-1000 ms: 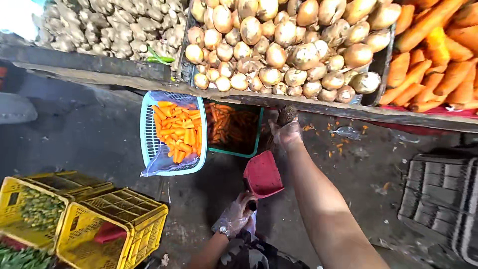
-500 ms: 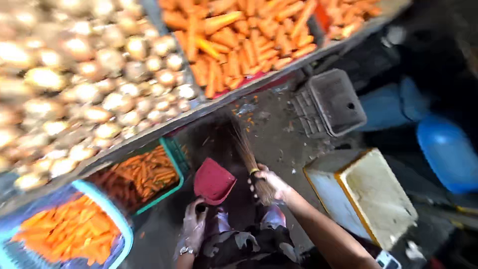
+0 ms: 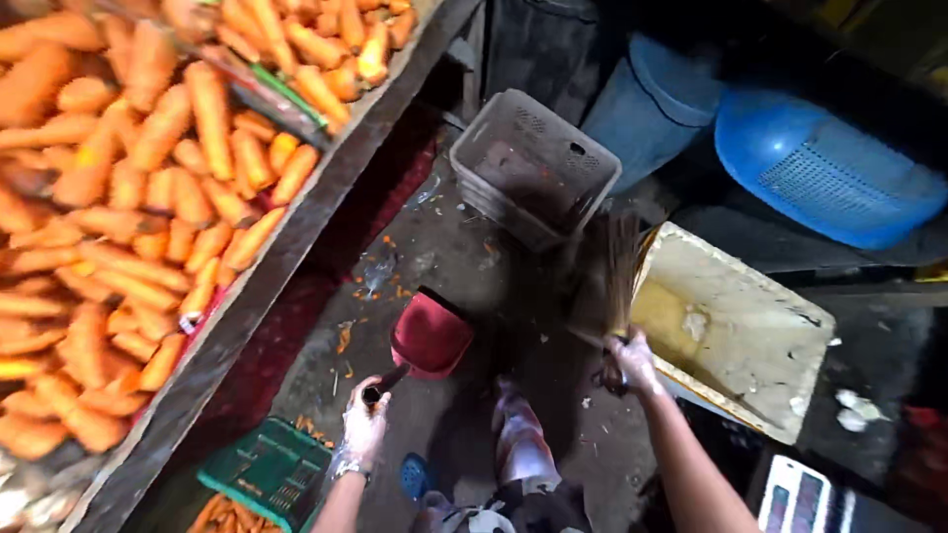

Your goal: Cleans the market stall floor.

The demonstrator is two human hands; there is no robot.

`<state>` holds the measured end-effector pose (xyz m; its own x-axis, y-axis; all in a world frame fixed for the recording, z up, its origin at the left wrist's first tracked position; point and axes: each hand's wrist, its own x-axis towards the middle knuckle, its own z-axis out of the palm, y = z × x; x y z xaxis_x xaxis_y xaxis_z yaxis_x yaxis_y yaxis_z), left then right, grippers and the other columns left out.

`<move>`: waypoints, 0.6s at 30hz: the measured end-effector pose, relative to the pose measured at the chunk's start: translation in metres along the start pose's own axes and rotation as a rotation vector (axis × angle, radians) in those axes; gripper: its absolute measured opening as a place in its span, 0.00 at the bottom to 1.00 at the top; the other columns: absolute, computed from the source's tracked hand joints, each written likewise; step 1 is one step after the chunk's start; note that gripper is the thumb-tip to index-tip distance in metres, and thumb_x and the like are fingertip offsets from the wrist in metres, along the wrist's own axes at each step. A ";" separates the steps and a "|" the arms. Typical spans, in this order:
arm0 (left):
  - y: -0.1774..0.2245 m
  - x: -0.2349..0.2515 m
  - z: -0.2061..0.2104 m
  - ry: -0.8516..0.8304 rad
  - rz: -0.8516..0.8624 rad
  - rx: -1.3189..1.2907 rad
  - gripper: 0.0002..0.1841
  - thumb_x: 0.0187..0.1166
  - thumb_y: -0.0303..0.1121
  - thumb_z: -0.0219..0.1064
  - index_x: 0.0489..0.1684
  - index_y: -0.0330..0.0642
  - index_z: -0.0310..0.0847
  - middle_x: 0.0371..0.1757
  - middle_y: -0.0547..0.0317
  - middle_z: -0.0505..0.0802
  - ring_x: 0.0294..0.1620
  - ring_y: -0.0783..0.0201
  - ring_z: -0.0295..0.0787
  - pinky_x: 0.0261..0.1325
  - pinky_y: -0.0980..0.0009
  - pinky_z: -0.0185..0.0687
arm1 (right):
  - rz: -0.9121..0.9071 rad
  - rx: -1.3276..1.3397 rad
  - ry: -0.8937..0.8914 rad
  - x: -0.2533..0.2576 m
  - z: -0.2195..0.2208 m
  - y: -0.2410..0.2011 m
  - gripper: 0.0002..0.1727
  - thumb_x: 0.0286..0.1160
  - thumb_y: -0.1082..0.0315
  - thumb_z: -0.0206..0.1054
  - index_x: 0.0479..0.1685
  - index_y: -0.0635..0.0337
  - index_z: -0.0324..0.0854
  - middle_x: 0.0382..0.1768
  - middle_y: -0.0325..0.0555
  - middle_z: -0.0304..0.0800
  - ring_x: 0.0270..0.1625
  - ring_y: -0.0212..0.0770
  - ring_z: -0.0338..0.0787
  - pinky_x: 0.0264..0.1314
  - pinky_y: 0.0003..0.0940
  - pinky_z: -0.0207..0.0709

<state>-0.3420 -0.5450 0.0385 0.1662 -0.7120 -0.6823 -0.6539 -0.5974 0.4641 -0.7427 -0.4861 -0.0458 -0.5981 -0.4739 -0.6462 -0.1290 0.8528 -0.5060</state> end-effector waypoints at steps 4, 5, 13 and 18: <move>0.062 0.058 0.049 -0.024 0.054 0.092 0.23 0.85 0.18 0.59 0.78 0.19 0.66 0.75 0.20 0.78 0.78 0.35 0.75 0.83 0.52 0.64 | -0.422 -0.222 0.147 0.291 -0.040 0.103 0.41 0.71 0.35 0.68 0.80 0.50 0.72 0.52 0.59 0.92 0.47 0.55 0.94 0.41 0.63 0.88; 0.077 0.070 0.058 -0.037 0.054 0.121 0.23 0.85 0.18 0.60 0.78 0.19 0.66 0.75 0.21 0.79 0.78 0.35 0.76 0.83 0.52 0.65 | -0.441 -0.210 0.178 0.354 -0.037 0.134 0.39 0.67 0.31 0.67 0.76 0.42 0.77 0.51 0.53 0.94 0.45 0.51 0.94 0.37 0.62 0.88; 0.129 0.147 0.105 -0.155 0.013 0.245 0.25 0.86 0.20 0.60 0.81 0.23 0.63 0.76 0.23 0.79 0.79 0.37 0.76 0.83 0.52 0.64 | 0.220 -0.142 -0.267 0.172 0.044 0.025 0.42 0.76 0.59 0.74 0.89 0.63 0.60 0.77 0.67 0.76 0.77 0.62 0.79 0.79 0.62 0.71; 0.115 0.174 0.128 -0.092 0.032 0.125 0.26 0.85 0.20 0.61 0.82 0.24 0.63 0.74 0.25 0.81 0.77 0.40 0.78 0.82 0.56 0.67 | 0.221 -0.007 -0.429 0.051 0.003 0.064 0.40 0.77 0.59 0.71 0.90 0.55 0.61 0.71 0.64 0.82 0.64 0.58 0.88 0.66 0.59 0.81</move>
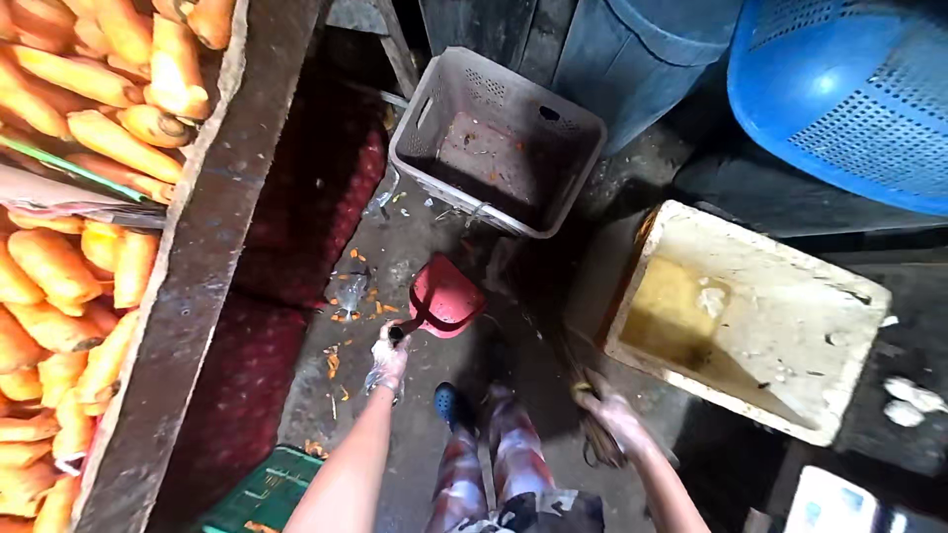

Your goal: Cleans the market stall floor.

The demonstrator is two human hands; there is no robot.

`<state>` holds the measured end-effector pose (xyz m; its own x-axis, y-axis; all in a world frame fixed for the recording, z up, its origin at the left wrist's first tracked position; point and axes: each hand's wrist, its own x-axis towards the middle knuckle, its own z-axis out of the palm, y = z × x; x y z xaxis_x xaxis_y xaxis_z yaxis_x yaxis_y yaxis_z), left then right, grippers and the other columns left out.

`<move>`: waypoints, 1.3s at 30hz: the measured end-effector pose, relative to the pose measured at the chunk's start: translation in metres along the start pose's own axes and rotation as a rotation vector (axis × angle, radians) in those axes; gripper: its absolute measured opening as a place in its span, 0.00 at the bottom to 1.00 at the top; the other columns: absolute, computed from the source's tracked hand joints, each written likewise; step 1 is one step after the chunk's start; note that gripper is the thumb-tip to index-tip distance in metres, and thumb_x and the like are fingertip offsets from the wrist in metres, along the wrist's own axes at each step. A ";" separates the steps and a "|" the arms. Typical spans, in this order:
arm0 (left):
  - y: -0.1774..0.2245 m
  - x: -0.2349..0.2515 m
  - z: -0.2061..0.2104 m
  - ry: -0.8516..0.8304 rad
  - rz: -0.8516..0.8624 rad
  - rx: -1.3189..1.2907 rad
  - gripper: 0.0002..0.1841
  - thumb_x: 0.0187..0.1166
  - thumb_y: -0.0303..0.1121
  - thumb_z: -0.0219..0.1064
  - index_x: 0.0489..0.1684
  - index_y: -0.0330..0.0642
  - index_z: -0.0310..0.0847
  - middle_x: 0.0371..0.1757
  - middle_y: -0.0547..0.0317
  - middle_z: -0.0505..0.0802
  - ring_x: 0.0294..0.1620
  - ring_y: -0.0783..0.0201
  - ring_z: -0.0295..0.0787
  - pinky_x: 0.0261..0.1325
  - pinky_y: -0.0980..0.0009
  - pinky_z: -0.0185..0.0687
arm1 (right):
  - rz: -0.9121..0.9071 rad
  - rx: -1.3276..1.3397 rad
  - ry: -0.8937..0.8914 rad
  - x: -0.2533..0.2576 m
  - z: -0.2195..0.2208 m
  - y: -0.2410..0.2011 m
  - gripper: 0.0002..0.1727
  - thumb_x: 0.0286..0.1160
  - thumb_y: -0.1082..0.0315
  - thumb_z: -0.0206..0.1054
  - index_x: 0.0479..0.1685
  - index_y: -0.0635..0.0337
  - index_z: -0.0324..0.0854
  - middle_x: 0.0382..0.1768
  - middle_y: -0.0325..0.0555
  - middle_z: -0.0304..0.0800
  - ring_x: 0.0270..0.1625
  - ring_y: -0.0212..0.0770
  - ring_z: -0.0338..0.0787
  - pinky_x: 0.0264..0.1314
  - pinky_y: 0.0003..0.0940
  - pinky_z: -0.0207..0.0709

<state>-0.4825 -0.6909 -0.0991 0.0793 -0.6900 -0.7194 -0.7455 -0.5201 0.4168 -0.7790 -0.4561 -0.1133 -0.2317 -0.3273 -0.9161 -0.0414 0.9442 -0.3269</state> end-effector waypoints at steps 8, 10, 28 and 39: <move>-0.020 0.002 0.021 0.127 -0.104 -0.127 0.28 0.84 0.25 0.66 0.82 0.25 0.66 0.77 0.27 0.79 0.81 0.43 0.75 0.85 0.57 0.62 | 0.140 -0.013 0.237 0.045 0.067 -0.011 0.39 0.81 0.61 0.68 0.91 0.56 0.58 0.73 0.66 0.81 0.72 0.64 0.83 0.73 0.65 0.75; -0.012 -0.008 0.017 0.106 -0.136 -0.117 0.25 0.86 0.25 0.64 0.81 0.25 0.67 0.77 0.29 0.80 0.81 0.46 0.75 0.85 0.59 0.61 | 0.158 0.002 0.045 0.025 0.095 -0.025 0.39 0.81 0.58 0.68 0.91 0.55 0.58 0.74 0.64 0.80 0.74 0.60 0.82 0.76 0.60 0.74; -0.026 0.003 -0.015 0.208 -0.175 -0.125 0.24 0.86 0.24 0.63 0.79 0.26 0.69 0.74 0.29 0.82 0.79 0.45 0.77 0.84 0.58 0.64 | 0.043 -0.355 -0.125 0.040 0.129 -0.045 0.44 0.79 0.53 0.66 0.96 0.46 0.50 0.78 0.61 0.78 0.79 0.60 0.79 0.80 0.64 0.69; -0.043 0.007 -0.020 0.265 -0.180 -0.263 0.24 0.87 0.24 0.61 0.80 0.23 0.66 0.75 0.27 0.80 0.79 0.46 0.77 0.83 0.61 0.64 | -0.044 -0.546 -0.151 0.073 0.144 -0.100 0.45 0.78 0.51 0.67 0.95 0.49 0.52 0.77 0.62 0.79 0.78 0.61 0.80 0.78 0.65 0.70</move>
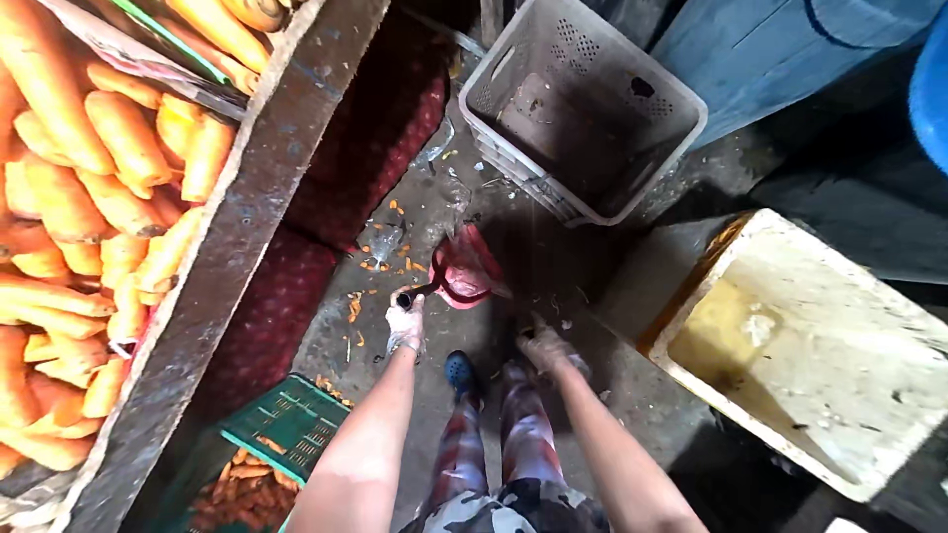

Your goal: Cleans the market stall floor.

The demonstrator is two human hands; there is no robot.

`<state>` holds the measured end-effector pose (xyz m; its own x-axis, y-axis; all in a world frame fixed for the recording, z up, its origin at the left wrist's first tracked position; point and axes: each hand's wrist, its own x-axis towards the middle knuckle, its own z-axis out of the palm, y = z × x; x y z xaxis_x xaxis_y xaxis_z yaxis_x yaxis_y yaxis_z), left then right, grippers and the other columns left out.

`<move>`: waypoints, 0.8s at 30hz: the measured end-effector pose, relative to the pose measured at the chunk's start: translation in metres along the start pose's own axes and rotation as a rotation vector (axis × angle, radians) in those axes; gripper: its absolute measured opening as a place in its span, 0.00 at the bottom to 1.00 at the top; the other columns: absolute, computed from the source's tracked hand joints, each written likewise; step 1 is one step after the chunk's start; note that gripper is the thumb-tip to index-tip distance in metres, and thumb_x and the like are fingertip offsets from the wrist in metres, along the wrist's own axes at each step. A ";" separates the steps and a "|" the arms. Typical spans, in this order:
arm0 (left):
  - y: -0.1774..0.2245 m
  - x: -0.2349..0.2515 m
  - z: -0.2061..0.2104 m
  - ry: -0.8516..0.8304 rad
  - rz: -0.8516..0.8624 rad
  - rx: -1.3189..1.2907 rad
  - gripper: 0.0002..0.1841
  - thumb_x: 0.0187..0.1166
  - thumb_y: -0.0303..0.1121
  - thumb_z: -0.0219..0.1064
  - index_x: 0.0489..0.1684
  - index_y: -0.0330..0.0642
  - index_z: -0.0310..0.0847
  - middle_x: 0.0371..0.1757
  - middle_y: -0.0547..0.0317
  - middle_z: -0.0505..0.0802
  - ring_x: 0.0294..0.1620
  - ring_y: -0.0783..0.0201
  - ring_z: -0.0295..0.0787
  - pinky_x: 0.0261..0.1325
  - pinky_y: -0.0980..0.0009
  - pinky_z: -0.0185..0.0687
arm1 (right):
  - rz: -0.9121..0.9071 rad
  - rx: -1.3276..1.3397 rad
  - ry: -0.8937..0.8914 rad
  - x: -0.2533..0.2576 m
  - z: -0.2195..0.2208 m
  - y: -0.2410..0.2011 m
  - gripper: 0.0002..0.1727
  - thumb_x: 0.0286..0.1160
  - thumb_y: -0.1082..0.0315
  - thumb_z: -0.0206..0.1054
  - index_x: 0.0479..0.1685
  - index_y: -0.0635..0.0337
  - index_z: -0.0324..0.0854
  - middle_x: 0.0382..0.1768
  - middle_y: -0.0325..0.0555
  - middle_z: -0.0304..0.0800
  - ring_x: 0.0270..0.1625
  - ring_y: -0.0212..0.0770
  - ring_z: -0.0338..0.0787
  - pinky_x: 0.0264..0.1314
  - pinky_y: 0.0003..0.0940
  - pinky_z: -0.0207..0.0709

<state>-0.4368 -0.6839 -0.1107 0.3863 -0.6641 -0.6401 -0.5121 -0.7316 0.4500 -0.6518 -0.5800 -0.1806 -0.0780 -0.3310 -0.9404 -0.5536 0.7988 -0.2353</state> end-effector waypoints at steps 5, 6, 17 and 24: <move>0.020 -0.007 -0.022 0.010 0.076 0.016 0.24 0.89 0.29 0.61 0.80 0.26 0.67 0.75 0.27 0.80 0.79 0.43 0.77 0.83 0.55 0.65 | -0.042 -0.181 -0.227 -0.061 0.033 -0.006 0.44 0.82 0.52 0.64 0.97 0.42 0.47 0.77 0.60 0.79 0.78 0.60 0.80 0.79 0.66 0.69; 0.029 -0.016 -0.034 0.010 0.085 0.017 0.24 0.90 0.29 0.60 0.80 0.26 0.66 0.76 0.26 0.79 0.78 0.42 0.77 0.82 0.55 0.66 | -0.055 -0.190 -0.227 -0.073 0.030 0.000 0.45 0.81 0.50 0.64 0.97 0.40 0.45 0.77 0.59 0.79 0.78 0.60 0.80 0.79 0.66 0.69; 0.136 -0.086 -0.127 0.266 0.978 -0.084 0.22 0.77 0.33 0.69 0.64 0.26 0.78 0.59 0.43 0.89 0.56 0.69 0.87 0.63 0.68 0.83 | -0.499 0.074 0.371 -0.198 -0.084 0.045 0.48 0.69 0.54 0.70 0.94 0.54 0.56 0.71 0.62 0.83 0.68 0.57 0.88 0.69 0.59 0.80; 0.247 -0.088 -0.036 -0.154 1.243 0.226 0.16 0.79 0.23 0.68 0.62 0.24 0.83 0.78 0.29 0.80 0.81 0.41 0.76 0.83 0.56 0.70 | -0.332 0.095 0.479 -0.155 -0.146 0.026 0.47 0.76 0.56 0.66 0.97 0.53 0.47 0.74 0.66 0.80 0.73 0.63 0.83 0.74 0.63 0.73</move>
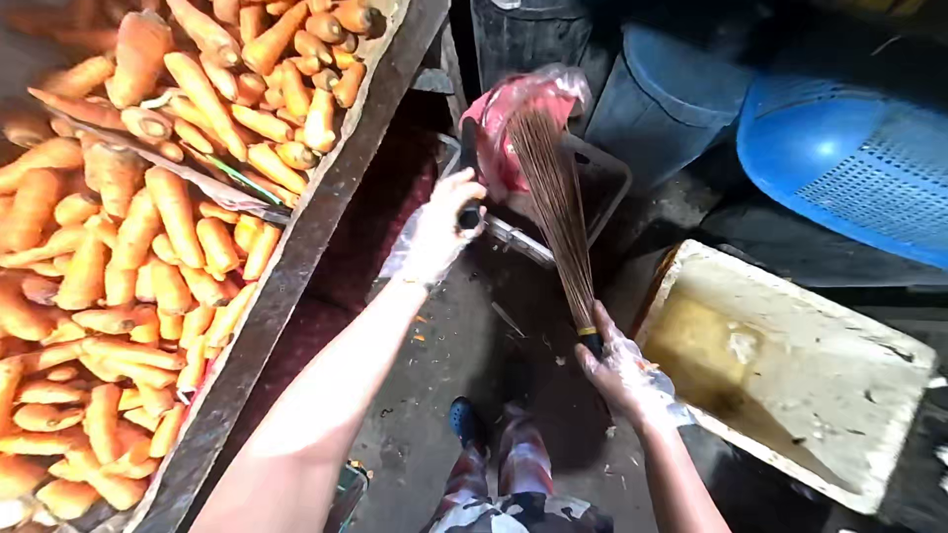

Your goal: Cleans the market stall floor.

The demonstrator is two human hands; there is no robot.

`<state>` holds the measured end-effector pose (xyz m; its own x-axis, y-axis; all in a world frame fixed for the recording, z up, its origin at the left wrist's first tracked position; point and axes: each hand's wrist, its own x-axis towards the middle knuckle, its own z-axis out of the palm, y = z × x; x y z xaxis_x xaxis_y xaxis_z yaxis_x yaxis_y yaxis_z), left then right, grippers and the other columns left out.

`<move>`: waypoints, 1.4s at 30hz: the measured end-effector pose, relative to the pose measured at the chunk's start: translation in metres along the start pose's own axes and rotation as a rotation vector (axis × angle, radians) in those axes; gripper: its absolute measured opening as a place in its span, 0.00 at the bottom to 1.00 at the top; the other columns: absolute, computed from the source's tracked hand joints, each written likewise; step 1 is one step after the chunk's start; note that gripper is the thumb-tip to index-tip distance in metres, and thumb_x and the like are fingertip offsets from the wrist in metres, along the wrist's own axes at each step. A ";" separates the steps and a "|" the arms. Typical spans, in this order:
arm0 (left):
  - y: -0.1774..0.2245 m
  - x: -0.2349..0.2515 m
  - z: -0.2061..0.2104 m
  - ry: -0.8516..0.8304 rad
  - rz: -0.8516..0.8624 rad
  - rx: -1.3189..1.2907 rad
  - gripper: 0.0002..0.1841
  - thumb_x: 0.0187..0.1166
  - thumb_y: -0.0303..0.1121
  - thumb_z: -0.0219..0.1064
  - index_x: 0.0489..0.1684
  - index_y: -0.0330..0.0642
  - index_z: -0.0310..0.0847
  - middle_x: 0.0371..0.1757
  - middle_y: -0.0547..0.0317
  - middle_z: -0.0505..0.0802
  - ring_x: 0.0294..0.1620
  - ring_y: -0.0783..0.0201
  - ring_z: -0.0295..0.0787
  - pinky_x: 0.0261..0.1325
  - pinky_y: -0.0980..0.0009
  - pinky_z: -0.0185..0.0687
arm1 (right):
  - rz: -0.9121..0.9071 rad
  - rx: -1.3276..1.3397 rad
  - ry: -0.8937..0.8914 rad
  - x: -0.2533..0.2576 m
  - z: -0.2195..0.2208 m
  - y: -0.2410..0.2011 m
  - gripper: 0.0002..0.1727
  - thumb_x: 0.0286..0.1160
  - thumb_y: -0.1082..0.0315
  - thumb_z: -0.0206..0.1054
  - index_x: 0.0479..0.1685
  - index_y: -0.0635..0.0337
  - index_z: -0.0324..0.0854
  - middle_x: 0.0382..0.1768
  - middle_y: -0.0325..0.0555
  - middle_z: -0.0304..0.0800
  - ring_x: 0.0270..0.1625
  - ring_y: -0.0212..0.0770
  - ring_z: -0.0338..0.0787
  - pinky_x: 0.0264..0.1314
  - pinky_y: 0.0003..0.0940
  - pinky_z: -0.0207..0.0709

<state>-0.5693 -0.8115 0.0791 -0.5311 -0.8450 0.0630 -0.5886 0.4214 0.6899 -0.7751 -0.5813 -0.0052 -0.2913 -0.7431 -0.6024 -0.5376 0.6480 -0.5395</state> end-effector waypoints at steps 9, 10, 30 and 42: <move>-0.007 0.030 0.043 -0.635 0.000 0.253 0.27 0.80 0.16 0.62 0.81 0.38 0.74 0.91 0.40 0.66 0.85 0.33 0.68 0.79 0.40 0.67 | 0.308 0.026 -0.118 -0.074 0.002 0.073 0.48 0.74 0.56 0.70 0.96 0.51 0.50 0.67 0.67 0.85 0.67 0.65 0.87 0.71 0.67 0.74; -0.003 0.031 0.042 -0.629 0.023 0.253 0.27 0.79 0.16 0.62 0.80 0.37 0.74 0.91 0.38 0.66 0.87 0.32 0.65 0.82 0.40 0.64 | 0.309 0.060 -0.087 -0.086 0.004 0.078 0.49 0.72 0.58 0.71 0.96 0.51 0.49 0.67 0.68 0.85 0.66 0.65 0.87 0.70 0.67 0.75; -0.020 -0.098 -0.012 0.607 -0.199 -0.125 0.14 0.78 0.23 0.66 0.50 0.14 0.79 0.65 0.29 0.86 0.73 0.55 0.82 0.75 0.65 0.75 | 0.442 0.181 -0.113 -0.147 0.007 0.014 0.46 0.70 0.75 0.69 0.89 0.79 0.49 0.76 0.79 0.72 0.73 0.61 0.81 0.79 0.50 0.71; -0.031 -0.071 -0.004 0.444 -0.299 -0.092 0.19 0.83 0.29 0.68 0.69 0.27 0.80 0.74 0.36 0.85 0.74 0.48 0.84 0.77 0.58 0.77 | -0.134 -0.013 -0.110 -0.045 0.038 0.027 0.48 0.64 0.55 0.72 0.90 0.61 0.61 0.65 0.64 0.87 0.61 0.58 0.91 0.65 0.62 0.80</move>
<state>-0.5108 -0.7657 0.0568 -0.0286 -0.9899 0.1391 -0.6084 0.1277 0.7833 -0.7464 -0.5240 -0.0148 -0.1285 -0.7997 -0.5865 -0.5761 0.5416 -0.6123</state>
